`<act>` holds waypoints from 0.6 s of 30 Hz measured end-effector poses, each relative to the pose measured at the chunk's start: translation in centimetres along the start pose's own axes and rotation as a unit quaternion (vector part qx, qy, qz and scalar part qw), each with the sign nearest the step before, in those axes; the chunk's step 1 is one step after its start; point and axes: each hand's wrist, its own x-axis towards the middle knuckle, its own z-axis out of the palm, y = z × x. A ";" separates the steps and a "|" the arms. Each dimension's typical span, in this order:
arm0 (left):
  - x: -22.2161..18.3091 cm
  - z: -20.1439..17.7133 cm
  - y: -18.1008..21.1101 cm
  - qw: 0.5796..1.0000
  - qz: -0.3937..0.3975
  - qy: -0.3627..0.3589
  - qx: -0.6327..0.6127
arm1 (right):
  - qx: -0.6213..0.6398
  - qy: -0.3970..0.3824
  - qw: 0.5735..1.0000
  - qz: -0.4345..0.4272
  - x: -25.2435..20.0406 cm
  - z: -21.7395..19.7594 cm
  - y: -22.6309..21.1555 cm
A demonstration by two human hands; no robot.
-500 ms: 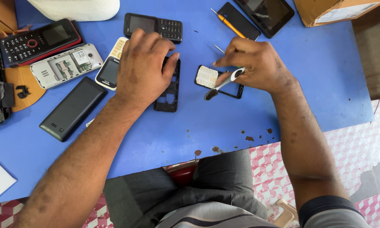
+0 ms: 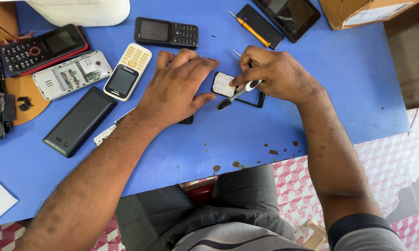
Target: The person uses a toothbrush to clean the interior of a disassembled mobile phone casing and then cleans the exposed circuit board and keypad assembly. The person holds the components and brushes them thoroughly.
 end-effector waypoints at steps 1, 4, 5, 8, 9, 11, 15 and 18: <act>0.0 0.1 0.0 1.000 0.001 -0.001 -0.003 | -0.004 0.001 1.000 0.001 0.0 0.0 0.0; -0.1 0.2 -0.1 1.000 -0.001 -0.006 -0.009 | -0.025 0.005 1.000 -0.013 0.1 0.1 -0.1; -0.1 0.2 -0.1 1.000 -0.006 -0.011 -0.011 | -0.026 0.006 0.999 -0.018 0.1 0.1 -0.1; -0.2 0.4 -0.1 0.999 -0.015 -0.027 -0.015 | -0.029 0.006 0.999 -0.022 0.2 0.4 -0.3; -0.2 0.4 -0.2 0.999 -0.016 -0.033 -0.016 | -0.030 0.005 0.999 -0.017 0.2 0.5 -0.4; -0.1 0.4 -0.1 1.000 -0.011 -0.018 -0.012 | -0.034 0.008 0.999 -0.023 0.4 0.5 -0.6; 0.0 0.4 -0.1 1.000 -0.016 -0.020 -0.015 | -0.035 0.004 0.999 -0.039 0.6 0.6 -0.8; 0.0 0.5 -0.1 0.999 -0.031 -0.033 -0.015 | -0.008 -0.005 1.000 -0.030 0.5 0.7 -0.8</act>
